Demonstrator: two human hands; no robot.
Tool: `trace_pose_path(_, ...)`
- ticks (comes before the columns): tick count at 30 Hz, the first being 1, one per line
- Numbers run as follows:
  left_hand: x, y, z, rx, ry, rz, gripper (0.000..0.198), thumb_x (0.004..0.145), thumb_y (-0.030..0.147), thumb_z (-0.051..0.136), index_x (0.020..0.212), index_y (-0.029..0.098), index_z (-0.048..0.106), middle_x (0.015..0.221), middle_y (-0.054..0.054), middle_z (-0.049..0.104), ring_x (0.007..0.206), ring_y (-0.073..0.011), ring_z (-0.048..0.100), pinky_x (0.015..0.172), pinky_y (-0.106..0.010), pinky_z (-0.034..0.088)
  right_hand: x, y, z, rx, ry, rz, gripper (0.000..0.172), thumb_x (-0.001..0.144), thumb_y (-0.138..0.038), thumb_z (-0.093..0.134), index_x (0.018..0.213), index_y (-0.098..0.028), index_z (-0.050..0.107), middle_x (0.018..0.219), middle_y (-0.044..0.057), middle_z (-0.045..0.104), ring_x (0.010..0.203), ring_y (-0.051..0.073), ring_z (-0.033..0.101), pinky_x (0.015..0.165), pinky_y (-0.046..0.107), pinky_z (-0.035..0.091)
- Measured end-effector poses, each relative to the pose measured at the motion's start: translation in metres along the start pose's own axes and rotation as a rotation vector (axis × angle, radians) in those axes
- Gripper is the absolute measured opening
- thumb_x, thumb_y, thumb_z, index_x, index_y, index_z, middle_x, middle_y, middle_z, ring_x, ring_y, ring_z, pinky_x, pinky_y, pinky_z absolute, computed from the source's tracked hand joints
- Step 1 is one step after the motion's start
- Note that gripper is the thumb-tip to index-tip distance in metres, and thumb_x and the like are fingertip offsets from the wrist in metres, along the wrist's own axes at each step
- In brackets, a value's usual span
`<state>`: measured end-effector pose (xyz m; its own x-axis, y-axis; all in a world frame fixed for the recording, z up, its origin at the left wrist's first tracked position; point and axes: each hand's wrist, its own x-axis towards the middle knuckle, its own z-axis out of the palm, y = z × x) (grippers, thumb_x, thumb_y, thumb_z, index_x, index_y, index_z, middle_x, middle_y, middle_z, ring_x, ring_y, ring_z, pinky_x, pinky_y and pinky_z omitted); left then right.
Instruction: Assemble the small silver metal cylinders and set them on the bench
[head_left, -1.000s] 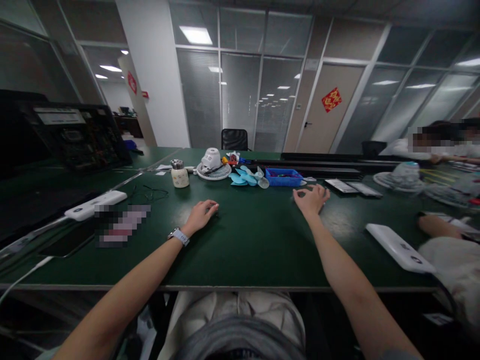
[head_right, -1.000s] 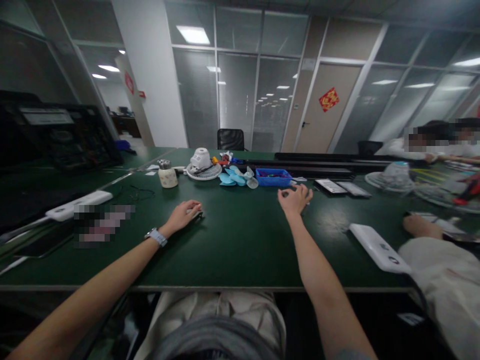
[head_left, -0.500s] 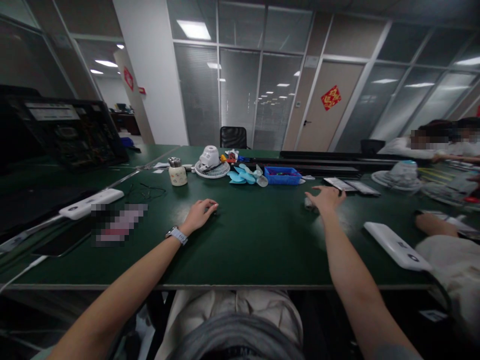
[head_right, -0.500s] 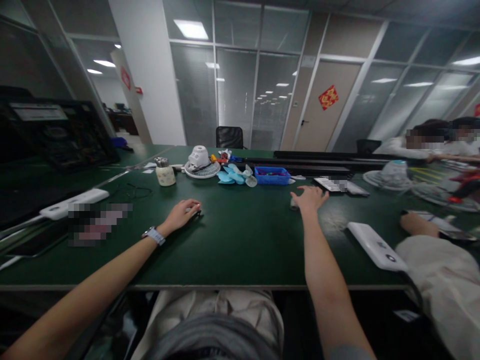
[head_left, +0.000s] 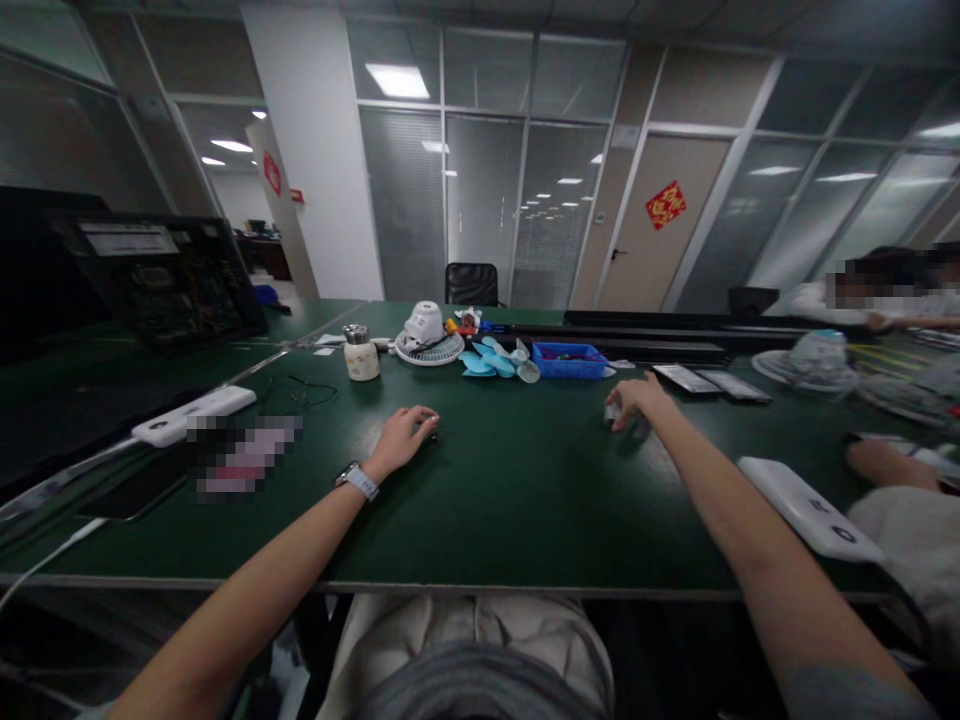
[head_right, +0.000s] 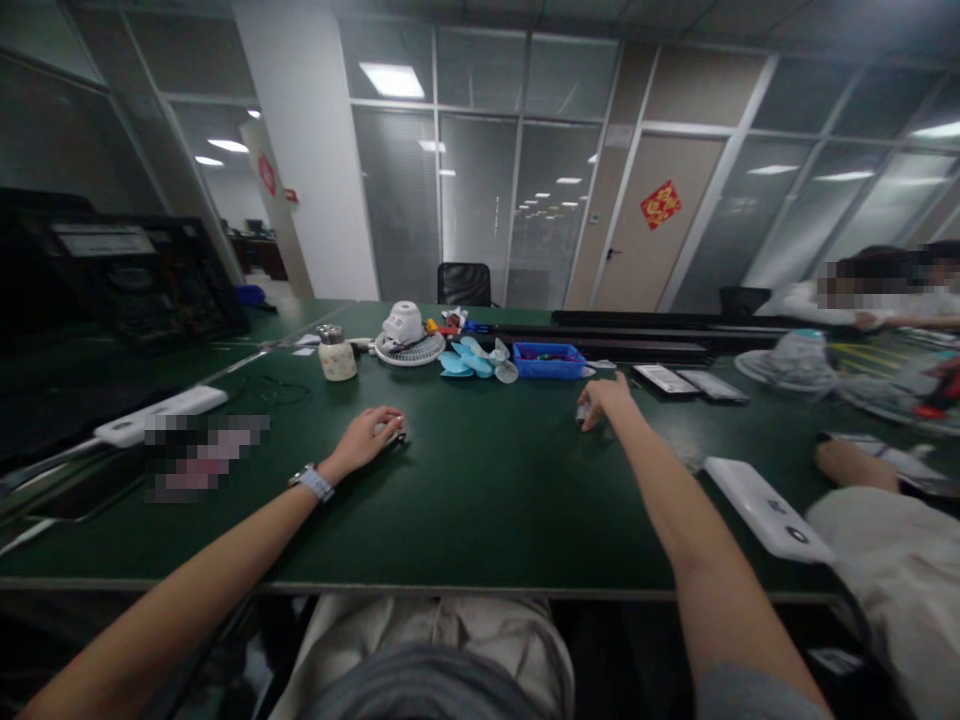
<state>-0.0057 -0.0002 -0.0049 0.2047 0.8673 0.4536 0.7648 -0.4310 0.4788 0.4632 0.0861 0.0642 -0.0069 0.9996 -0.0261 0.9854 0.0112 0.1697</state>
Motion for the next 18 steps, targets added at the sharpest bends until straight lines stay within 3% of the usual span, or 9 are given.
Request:
trace_pose_path(5,-0.001,0.004,-0.001,-0.02,-0.016,-0.003,0.036,0.089,0.049,0.043,0.102,0.022,0.063,0.092,-0.005,0.072,0.096,-0.0255,0.057,0.083,-0.038,0.043,0.001,-0.004,-0.001,-0.068,-0.033,-0.006,0.051,0.044,-0.038,0.087,0.092,-0.025,0.075,0.1,0.01,0.071,0.105,0.033,0.061,0.104,0.052,0.026)
trace_pose_path(9,-0.001,0.005,0.0,-0.032,-0.008,-0.003,0.035,0.089,0.048,0.044,0.102,0.022,0.063,0.091,-0.005,0.072,0.095,-0.0258,0.056,0.084,-0.038,0.043,0.008,0.01,-0.007,0.124,-0.136,0.035,0.04,0.05,-0.041,0.084,0.085,-0.024,0.076,0.094,0.008,0.073,0.095,0.029,0.065,0.091,0.045,0.043)
trace_pose_path(13,-0.001,0.003,0.0,-0.025,-0.007,0.003,0.034,0.09,0.048,0.043,0.102,0.023,0.063,0.091,-0.005,0.071,0.095,-0.0259,0.055,0.083,-0.038,0.043,0.019,0.032,-0.012,0.314,-0.27,-0.05,0.028,0.058,-0.047,0.078,0.068,-0.021,0.075,0.081,0.009,0.073,0.082,0.025,0.068,0.08,0.037,0.05)
trace_pose_path(18,-0.001,0.003,0.001,-0.011,-0.018,0.008,0.034,0.09,0.048,0.043,0.103,0.023,0.063,0.091,-0.005,0.071,0.096,-0.0252,0.056,0.082,-0.038,0.044,0.019,0.052,-0.008,0.396,-0.206,-0.049,0.027,0.069,-0.047,0.071,0.065,-0.02,0.075,0.072,0.009,0.072,0.078,0.024,0.069,0.08,0.034,0.052)
